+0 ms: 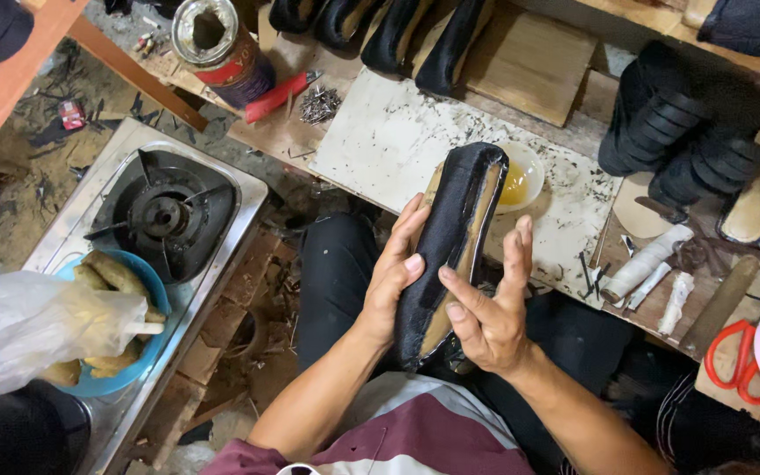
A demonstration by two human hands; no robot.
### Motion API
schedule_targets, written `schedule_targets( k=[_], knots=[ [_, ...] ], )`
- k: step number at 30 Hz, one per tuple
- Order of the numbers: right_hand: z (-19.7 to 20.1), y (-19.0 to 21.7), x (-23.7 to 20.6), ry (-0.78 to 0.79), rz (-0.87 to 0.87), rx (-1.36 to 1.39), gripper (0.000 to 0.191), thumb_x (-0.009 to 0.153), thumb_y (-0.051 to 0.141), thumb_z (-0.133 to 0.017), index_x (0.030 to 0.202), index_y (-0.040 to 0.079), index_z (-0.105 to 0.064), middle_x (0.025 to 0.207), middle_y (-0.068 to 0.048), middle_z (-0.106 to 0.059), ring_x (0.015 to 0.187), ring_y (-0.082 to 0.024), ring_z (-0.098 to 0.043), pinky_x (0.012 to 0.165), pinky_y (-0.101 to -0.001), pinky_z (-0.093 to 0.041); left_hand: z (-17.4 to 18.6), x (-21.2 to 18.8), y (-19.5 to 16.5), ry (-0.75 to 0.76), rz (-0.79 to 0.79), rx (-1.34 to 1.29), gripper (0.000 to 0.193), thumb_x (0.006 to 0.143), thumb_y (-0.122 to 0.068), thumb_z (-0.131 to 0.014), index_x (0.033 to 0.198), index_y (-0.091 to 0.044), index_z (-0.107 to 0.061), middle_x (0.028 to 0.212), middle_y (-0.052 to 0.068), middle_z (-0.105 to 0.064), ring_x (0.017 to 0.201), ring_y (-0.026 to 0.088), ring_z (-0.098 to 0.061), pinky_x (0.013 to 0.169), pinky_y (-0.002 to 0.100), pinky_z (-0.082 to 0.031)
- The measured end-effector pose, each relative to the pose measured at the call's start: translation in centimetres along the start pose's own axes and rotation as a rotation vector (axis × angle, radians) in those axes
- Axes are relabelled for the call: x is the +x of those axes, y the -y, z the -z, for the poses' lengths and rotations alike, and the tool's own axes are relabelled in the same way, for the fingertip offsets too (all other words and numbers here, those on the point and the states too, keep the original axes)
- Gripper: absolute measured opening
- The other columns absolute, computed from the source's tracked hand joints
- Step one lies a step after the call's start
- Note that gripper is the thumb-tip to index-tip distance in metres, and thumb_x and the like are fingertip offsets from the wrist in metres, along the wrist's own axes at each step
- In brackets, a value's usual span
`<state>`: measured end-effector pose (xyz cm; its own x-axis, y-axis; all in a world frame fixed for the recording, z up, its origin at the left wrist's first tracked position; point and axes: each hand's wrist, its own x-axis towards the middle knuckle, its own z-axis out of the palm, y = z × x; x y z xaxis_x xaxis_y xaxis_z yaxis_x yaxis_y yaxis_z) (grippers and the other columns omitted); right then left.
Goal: The person applies a yellow liquid to the inner lining of black shoe uppers using their right hand. They repeatedly dip fingers into a small container and rub the liquid along the interior seam of each upper, then place the treated uppers on a wooden shelf.
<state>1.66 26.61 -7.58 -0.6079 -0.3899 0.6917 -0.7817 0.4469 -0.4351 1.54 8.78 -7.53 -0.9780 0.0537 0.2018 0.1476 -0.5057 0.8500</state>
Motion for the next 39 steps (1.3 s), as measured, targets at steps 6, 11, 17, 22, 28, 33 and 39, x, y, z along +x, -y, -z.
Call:
schedule_targets(
  k=[6, 11, 17, 22, 28, 33, 39],
  knots=[
    [-0.6, 1.0, -0.2, 0.0, 0.084, -0.106, 0.032, 0.105, 0.027, -0.056, 0.128, 0.015, -0.074, 0.173, -0.014, -0.008, 0.159, -0.053, -0.009, 0.132, -0.0652, -0.015, 0.5, 0.2, 0.1, -0.066, 0.007, 0.107, 0.073, 0.094, -0.036, -0.052, 0.156, 0.001, -0.041, 0.175, 0.018, -0.017, 0.163, 0.03, -0.018, 0.13, 0.041, -0.018],
    [-0.9, 1.3, 0.3, -0.008, 0.17, -0.179, 0.031, 0.103, 0.027, -0.058, 0.127, 0.018, -0.075, 0.173, -0.01, -0.01, 0.157, -0.052, -0.01, 0.129, -0.066, -0.017, 0.9, 0.5, 0.7, -0.128, 0.023, 0.09, 0.068, 0.095, -0.029, -0.051, 0.155, 0.0, -0.041, 0.174, 0.017, -0.016, 0.161, 0.028, -0.018, 0.128, 0.04, -0.02],
    [-0.4, 0.2, 1.0, 0.035, 0.239, -0.017, 0.028, 0.102, 0.027, -0.058, 0.119, 0.02, -0.079, 0.17, -0.01, -0.019, 0.158, -0.045, -0.013, 0.131, -0.0614, -0.018, 1.6, 1.2, 1.1, -0.193, 0.063, -0.029, 0.071, 0.095, -0.033, -0.053, 0.156, 0.0, -0.036, 0.169, 0.017, -0.025, 0.154, 0.028, -0.03, 0.125, 0.039, -0.026],
    [1.5, -5.6, 4.2, 0.036, -0.104, -0.233, 0.027, 0.104, 0.027, -0.062, 0.118, 0.01, -0.079, 0.165, -0.02, -0.038, 0.157, -0.046, -0.033, 0.134, -0.0593, -0.025, 2.6, 0.8, -0.1, -0.233, 0.124, -0.229, 0.077, 0.094, -0.035, -0.055, 0.159, -0.003, -0.029, 0.157, 0.017, -0.041, 0.14, 0.027, -0.047, 0.118, 0.039, -0.037],
    [2.5, -11.2, 5.6, 0.313, -0.269, -0.524, 0.032, 0.093, 0.039, -0.074, 0.095, 0.007, -0.081, 0.152, -0.016, -0.056, 0.151, -0.047, -0.039, 0.121, -0.0581, -0.026, 3.3, 0.7, -1.2, -0.225, 0.083, -0.268, 0.077, 0.096, -0.037, -0.055, 0.16, -0.004, -0.028, 0.155, 0.016, -0.045, 0.138, 0.024, -0.05, 0.117, 0.039, -0.04],
    [2.2, -11.7, 5.8, 0.237, -0.242, -0.352, 0.029, 0.095, 0.033, -0.073, 0.093, 0.004, -0.076, 0.152, -0.02, -0.057, 0.15, -0.046, -0.039, 0.124, -0.0566, -0.031, 3.5, 0.7, -0.8, -0.219, 0.098, -0.265, 0.078, 0.095, -0.037, -0.056, 0.16, -0.006, -0.027, 0.154, 0.017, -0.044, 0.135, 0.026, -0.051, 0.114, 0.039, -0.041],
    [0.5, -5.7, 4.1, 0.168, -0.127, 0.101, 0.024, 0.094, 0.027, -0.065, 0.103, 0.008, -0.078, 0.159, -0.019, -0.044, 0.155, -0.041, -0.033, 0.131, -0.0548, -0.025, 2.8, 1.9, 0.7, -0.181, 0.061, -0.203, 0.078, 0.096, -0.037, -0.055, 0.16, -0.003, -0.027, 0.163, 0.018, -0.033, 0.145, 0.026, -0.042, 0.121, 0.04, -0.034]
  ],
)
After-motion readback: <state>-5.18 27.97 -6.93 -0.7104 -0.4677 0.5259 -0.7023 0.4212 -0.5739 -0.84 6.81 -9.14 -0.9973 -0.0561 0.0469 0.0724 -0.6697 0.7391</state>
